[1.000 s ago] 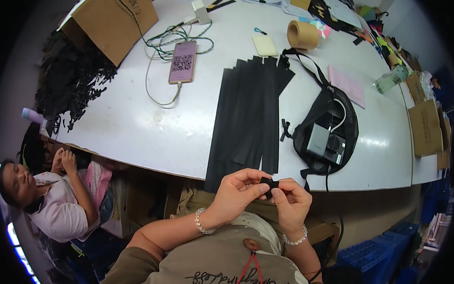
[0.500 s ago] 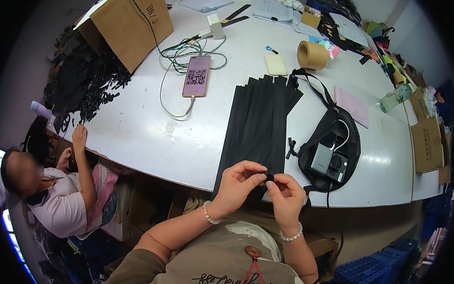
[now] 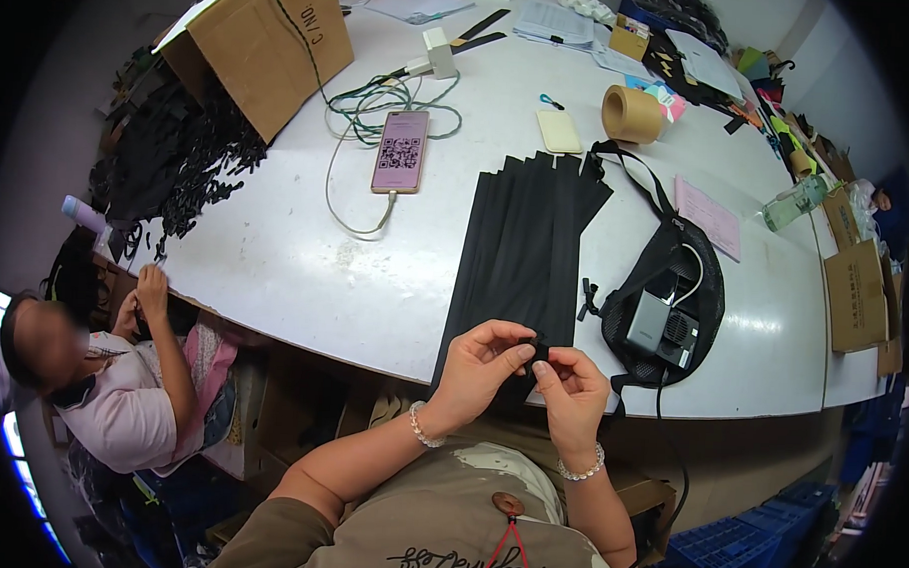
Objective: Manually sorting and assembling small black components on a work table.
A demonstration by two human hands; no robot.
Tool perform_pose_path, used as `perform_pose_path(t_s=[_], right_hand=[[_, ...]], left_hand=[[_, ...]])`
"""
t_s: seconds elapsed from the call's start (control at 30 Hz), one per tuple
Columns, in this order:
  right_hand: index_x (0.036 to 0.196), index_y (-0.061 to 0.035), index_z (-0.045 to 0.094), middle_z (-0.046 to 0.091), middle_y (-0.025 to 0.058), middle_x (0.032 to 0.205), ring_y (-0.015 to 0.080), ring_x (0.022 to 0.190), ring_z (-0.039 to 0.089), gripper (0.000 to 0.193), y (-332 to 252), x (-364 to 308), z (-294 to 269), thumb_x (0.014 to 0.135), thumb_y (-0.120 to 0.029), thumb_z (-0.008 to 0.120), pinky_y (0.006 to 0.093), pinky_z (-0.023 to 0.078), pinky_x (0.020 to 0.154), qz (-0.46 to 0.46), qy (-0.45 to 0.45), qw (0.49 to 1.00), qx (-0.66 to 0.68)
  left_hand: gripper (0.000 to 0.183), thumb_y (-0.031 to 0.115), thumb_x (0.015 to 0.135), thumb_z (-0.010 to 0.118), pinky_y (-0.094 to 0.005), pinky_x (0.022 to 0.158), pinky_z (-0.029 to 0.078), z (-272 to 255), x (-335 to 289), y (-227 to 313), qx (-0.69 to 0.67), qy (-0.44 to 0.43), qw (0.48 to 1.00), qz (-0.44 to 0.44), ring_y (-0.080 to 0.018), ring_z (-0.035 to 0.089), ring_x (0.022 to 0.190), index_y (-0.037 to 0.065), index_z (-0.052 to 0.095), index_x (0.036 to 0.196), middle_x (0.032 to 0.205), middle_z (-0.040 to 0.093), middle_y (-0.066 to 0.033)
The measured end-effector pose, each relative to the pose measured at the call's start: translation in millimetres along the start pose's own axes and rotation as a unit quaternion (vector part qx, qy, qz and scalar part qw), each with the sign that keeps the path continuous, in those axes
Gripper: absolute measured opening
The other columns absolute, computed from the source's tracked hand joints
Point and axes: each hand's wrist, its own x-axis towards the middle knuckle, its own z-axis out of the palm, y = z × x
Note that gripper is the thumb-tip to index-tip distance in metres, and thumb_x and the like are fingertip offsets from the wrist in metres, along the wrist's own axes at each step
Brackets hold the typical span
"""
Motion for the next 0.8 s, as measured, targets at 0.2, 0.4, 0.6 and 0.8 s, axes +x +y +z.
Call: perform_pose_path(t_s=[0.2,0.4,0.6,0.8], right_hand=[[0.1,0.0045,0.057,0.057,0.0032,0.085,0.0033,0.066,0.051,0.02,-6,2,5,0.081,0.004,0.061,0.0151,0.042,0.051,0.019,0.01,0.999,0.029],[0.111,0.0042,0.056,0.056,0.0013,0.087,0.0019,0.066,0.049,0.031,-3,5,2,0.081,0.003,0.062,0.0147,0.042,0.052,0.03,-0.02,0.999,-0.007],[0.112,0.0038,0.057,0.056,0.0013,0.088,0.0017,0.066,0.049,0.032,-2,8,-4,0.08,0.003,0.061,0.0146,0.041,0.051,0.035,-0.055,0.997,-0.045],[0.107,0.0044,0.058,0.057,0.0019,0.083,0.0016,0.063,0.049,0.028,-6,7,3,0.079,0.004,0.062,0.0149,0.041,0.052,0.035,-0.021,0.999,-0.036]], left_hand=[[0.016,0.003,0.083,0.062,-0.0177,0.061,0.045,1,1,2,0.014,0.0,1.0,-0.023,-0.0048,0.053,0.074,0.001,0.06,0.099,0.085,0.058,-0.0005],[0.019,0.005,0.084,0.062,-0.0168,0.057,0.044,-3,2,-4,0.003,-0.01,0.999,-0.031,-0.0032,0.052,0.074,0.002,0.057,0.102,0.086,0.056,0.0007],[0.019,0.003,0.085,0.06,-0.0169,0.056,0.044,-3,4,-4,0.015,-0.024,0.999,-0.035,-0.0035,0.051,0.071,0.002,0.057,0.104,0.085,0.053,0.0014],[0.019,0.005,0.087,0.058,-0.0162,0.056,0.043,-4,3,-3,0.026,-0.033,0.998,-0.042,-0.003,0.049,0.068,0.002,0.057,0.106,0.083,0.052,0.0024]])
